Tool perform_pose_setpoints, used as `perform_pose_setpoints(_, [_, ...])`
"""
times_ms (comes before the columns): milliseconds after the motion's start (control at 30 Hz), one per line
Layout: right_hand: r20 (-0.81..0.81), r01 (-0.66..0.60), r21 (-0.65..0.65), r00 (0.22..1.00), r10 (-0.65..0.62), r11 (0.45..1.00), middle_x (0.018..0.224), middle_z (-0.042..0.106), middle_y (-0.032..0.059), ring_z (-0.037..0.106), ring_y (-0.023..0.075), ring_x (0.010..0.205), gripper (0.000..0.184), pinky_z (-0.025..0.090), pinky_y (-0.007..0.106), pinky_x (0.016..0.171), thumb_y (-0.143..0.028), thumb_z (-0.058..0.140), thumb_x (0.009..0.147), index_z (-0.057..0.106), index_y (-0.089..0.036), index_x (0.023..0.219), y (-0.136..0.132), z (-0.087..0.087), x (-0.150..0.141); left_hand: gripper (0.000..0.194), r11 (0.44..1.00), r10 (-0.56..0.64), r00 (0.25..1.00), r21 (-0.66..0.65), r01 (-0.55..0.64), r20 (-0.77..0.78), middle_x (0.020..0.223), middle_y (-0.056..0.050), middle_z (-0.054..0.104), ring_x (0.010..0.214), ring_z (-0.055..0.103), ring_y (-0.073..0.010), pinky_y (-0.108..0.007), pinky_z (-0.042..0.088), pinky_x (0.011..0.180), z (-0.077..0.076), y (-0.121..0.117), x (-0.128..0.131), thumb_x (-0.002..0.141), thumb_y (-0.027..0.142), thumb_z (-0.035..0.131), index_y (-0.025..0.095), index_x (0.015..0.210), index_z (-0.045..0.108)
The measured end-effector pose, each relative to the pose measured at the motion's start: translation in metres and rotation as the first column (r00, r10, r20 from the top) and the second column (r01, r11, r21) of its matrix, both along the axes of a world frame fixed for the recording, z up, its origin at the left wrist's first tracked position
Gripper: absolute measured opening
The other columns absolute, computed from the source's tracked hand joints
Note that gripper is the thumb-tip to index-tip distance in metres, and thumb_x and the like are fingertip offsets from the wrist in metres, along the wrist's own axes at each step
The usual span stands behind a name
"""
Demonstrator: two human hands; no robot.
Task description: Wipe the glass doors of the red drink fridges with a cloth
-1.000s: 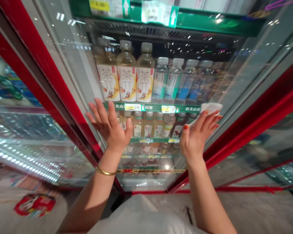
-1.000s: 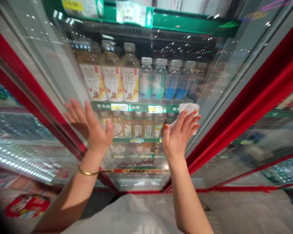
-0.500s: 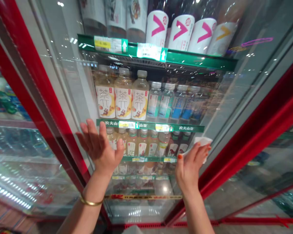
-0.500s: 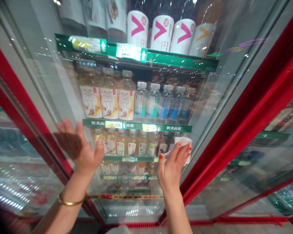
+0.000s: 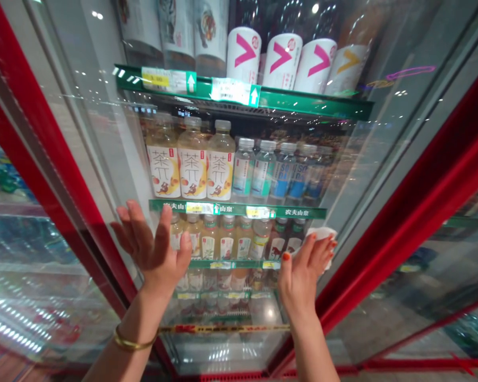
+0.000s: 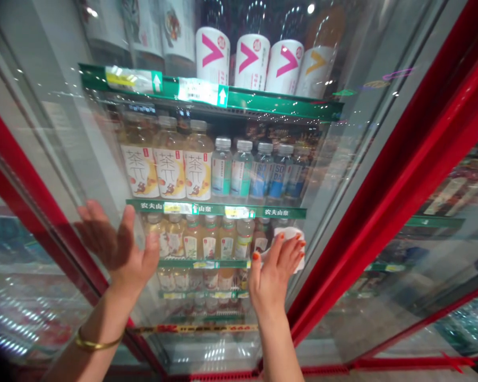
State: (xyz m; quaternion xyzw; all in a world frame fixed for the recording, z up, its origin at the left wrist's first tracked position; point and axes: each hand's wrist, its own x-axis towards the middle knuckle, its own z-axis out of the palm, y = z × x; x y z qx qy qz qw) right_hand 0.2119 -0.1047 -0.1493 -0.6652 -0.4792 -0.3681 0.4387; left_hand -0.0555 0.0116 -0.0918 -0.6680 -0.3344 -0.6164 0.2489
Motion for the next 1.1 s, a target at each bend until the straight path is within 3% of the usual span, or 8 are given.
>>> perform_pose_setpoints(167, [0.067, -0.063, 0.036, 0.996, 0.06, 0.997, 0.188, -0.005, 0.0114, -0.004, 0.045, 0.173, 0.083, 0.015, 0.087, 0.129, -0.037, 0.044, 0.111, -0.003, -0.029, 0.179, 0.018, 0.045, -0.026, 0.083, 0.998, -0.028, 0.999, -0.05, 0.029, 0.028, 0.188, -0.003, 0.006, 0.175, 0.005, -0.035, -0.067, 0.003, 0.143, 0.008, -0.018, 0.024, 0.102, 0.031, 0.065, 0.032, 0.176, 0.028])
perform_pose_setpoints(300, [0.232, -0.13, -0.103, 0.961, 0.151, 0.986, 0.187, 0.016, 0.0074, 0.007, 0.0398, 0.174, 0.092, 0.023, 0.074, 0.136, -0.032, 0.059, 0.105, 0.006, -0.032, 0.18, 0.014, -0.002, -0.047, 0.087, 0.995, -0.093, 0.992, 0.032, 0.097, -0.089, 0.187, 0.002, 0.009, 0.175, 0.004, -0.0301, -0.065, 0.002, 0.143, 0.006, -0.021, 0.053, 0.102, 0.03, 0.065, 0.037, 0.177, 0.021])
perform_pose_setpoints(400, [0.159, -0.034, -0.088, 0.986, 0.047, 0.996, 0.188, 0.003, 0.0104, 0.003, 0.0413, 0.174, 0.088, 0.028, 0.08, 0.132, -0.029, 0.052, 0.107, 0.002, -0.029, 0.18, 0.002, -0.024, -0.016, 0.085, 0.995, -0.051, 0.988, 0.082, 0.064, -0.146, 0.185, 0.001, 0.015, 0.175, 0.005, -0.0278, -0.061, -0.003, 0.143, 0.001, -0.018, 0.062, 0.101, 0.032, 0.067, 0.037, 0.176, 0.026])
perform_pose_setpoints(533, [-0.017, 0.054, 0.071, 0.998, -0.053, 0.996, 0.186, -0.012, 0.0131, -0.007, 0.0433, 0.173, 0.081, 0.024, 0.09, 0.126, -0.031, 0.04, 0.112, -0.005, -0.026, 0.179, 0.001, 0.017, 0.016, 0.087, 0.992, -0.07, 0.993, 0.098, 0.079, -0.1, 0.185, 0.003, 0.02, 0.175, 0.011, -0.027, -0.057, -0.001, 0.144, 0.006, -0.023, 0.066, 0.098, 0.028, 0.071, 0.038, 0.175, 0.03])
perform_pose_setpoints(633, [0.084, -0.019, 0.039, 0.996, 0.016, 0.999, 0.188, 0.002, 0.0111, -0.004, 0.04, 0.174, 0.082, 0.022, 0.083, 0.131, -0.03, 0.044, 0.11, 0.001, -0.029, 0.18, 0.009, 0.037, 0.0, 0.087, 0.985, -0.131, 0.989, 0.106, 0.138, -0.071, 0.185, 0.002, 0.023, 0.174, 0.016, -0.0272, -0.056, 0.002, 0.144, 0.018, -0.036, 0.079, 0.098, 0.024, 0.071, 0.037, 0.174, 0.032])
perform_pose_setpoints(733, [0.24, -0.081, -0.062, 0.966, 0.094, 0.995, 0.186, 0.021, 0.006, 0.0, 0.032, 0.175, 0.083, 0.022, 0.071, 0.138, -0.025, 0.049, 0.107, 0.009, -0.031, 0.18, 0.008, 0.011, -0.017, 0.08, 0.968, -0.183, 0.966, 0.137, 0.209, -0.182, 0.185, 0.001, 0.021, 0.174, 0.014, -0.0265, -0.055, 0.0, 0.144, 0.032, -0.045, 0.104, 0.102, 0.03, 0.067, 0.034, 0.174, 0.033])
perform_pose_setpoints(867, [0.128, 0.008, -0.009, 0.992, -0.007, 1.0, 0.188, 0.006, 0.0103, -0.003, 0.0343, 0.175, 0.082, 0.026, 0.075, 0.135, -0.024, 0.046, 0.109, 0.005, -0.025, 0.18, -0.003, -0.017, 0.005, 0.076, 0.973, -0.113, 0.947, 0.162, 0.167, -0.3, 0.183, -0.001, 0.025, 0.175, 0.006, -0.0265, -0.058, -0.006, 0.143, 0.041, -0.044, 0.129, 0.106, 0.042, 0.064, 0.032, 0.174, 0.033])
perform_pose_setpoints(1100, [0.068, 0.016, 0.066, 0.997, -0.02, 0.998, 0.189, 0.001, 0.0089, -0.005, 0.0353, 0.175, 0.077, 0.018, 0.075, 0.136, -0.028, 0.037, 0.113, -0.001, -0.03, 0.179, 0.004, 0.044, 0.02, 0.07, 0.976, -0.105, 0.947, 0.152, 0.157, -0.305, 0.182, 0.0, 0.025, 0.175, 0.004, -0.0237, -0.056, -0.007, 0.142, 0.038, -0.039, 0.129, 0.11, 0.045, 0.055, 0.034, 0.174, 0.031])
